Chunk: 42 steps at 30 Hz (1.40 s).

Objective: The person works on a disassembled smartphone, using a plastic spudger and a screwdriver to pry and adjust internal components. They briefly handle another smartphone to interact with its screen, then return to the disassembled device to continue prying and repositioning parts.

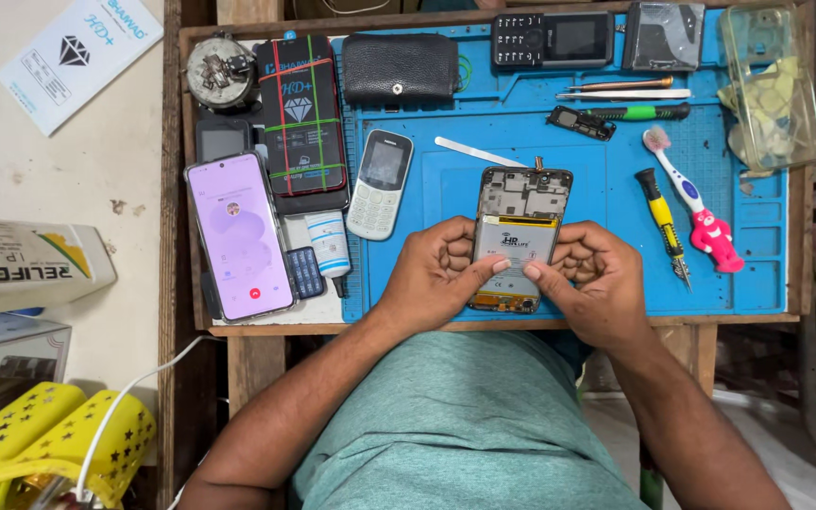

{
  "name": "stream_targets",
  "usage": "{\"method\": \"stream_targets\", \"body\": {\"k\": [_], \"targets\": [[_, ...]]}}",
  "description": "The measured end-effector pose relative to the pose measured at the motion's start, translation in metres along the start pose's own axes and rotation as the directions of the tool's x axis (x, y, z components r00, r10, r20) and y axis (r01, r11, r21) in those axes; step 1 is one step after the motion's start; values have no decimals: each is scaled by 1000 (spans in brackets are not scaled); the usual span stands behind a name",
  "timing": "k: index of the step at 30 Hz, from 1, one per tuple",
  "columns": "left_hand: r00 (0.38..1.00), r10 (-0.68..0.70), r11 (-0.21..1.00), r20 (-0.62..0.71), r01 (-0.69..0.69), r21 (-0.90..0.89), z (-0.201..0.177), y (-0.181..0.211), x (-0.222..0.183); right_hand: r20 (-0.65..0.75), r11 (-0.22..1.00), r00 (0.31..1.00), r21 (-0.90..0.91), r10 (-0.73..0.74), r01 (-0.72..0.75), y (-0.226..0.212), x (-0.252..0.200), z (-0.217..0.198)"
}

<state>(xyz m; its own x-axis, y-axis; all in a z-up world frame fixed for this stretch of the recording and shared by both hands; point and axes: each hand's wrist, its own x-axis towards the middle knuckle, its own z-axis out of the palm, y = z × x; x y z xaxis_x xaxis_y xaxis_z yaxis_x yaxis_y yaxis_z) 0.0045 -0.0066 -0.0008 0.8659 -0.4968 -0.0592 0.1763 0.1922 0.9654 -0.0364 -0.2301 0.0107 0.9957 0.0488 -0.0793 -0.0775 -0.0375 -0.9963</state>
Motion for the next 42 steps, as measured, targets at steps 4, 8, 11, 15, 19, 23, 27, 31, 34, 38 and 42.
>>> {"method": "stream_targets", "body": {"k": [4, 8, 11, 15, 19, 23, 27, 31, 34, 38, 42], "targets": [[999, 49, 999, 16, -49, -15, -1, -1, -2, 13, 1000, 1000, 16, -9, 9, 2, 2, -1], [992, 126, 983, -7, -126, -134, -3, -3, -3, 36, 995, 999, 98, -27, 24, 3, 1, 0], [990, 124, 962, -73, -138, -236, -12, -4, -4, 40, 992, 998, 119, -43, 37, 2, 0, 1], [977, 117, 952, -178, -162, -259, -15, -6, -3, 51, 991, 996, 120, -66, 60, 0, 2, 3], [961, 201, 952, -189, -237, -192, -11, -10, -3, 56, 994, 995, 83, -82, 78, -1, 0, 4], [956, 222, 954, -191, -254, -162, -11, -8, -3, 69, 997, 996, 46, -61, 58, -2, -1, 5], [941, 264, 954, -212, -287, -84, -7, 1, -3, 65, 997, 998, 77, -17, 12, -1, -1, 3], [934, 302, 948, -192, -273, 162, -5, 13, -9, 90, 988, 996, 157, -6, -8, 1, 0, -2], [916, 360, 897, -178, -287, 336, -3, 20, -10, 102, 990, 995, 138, -12, -2, 1, 1, -5], [884, 433, 843, -175, -328, 427, -4, 24, -15, 121, 986, 990, 158, -72, 53, 5, -3, -6], [851, 504, 786, -150, -380, 488, -5, 26, -19, 142, 970, 985, 237, -94, 59, 9, -7, -7]]}}
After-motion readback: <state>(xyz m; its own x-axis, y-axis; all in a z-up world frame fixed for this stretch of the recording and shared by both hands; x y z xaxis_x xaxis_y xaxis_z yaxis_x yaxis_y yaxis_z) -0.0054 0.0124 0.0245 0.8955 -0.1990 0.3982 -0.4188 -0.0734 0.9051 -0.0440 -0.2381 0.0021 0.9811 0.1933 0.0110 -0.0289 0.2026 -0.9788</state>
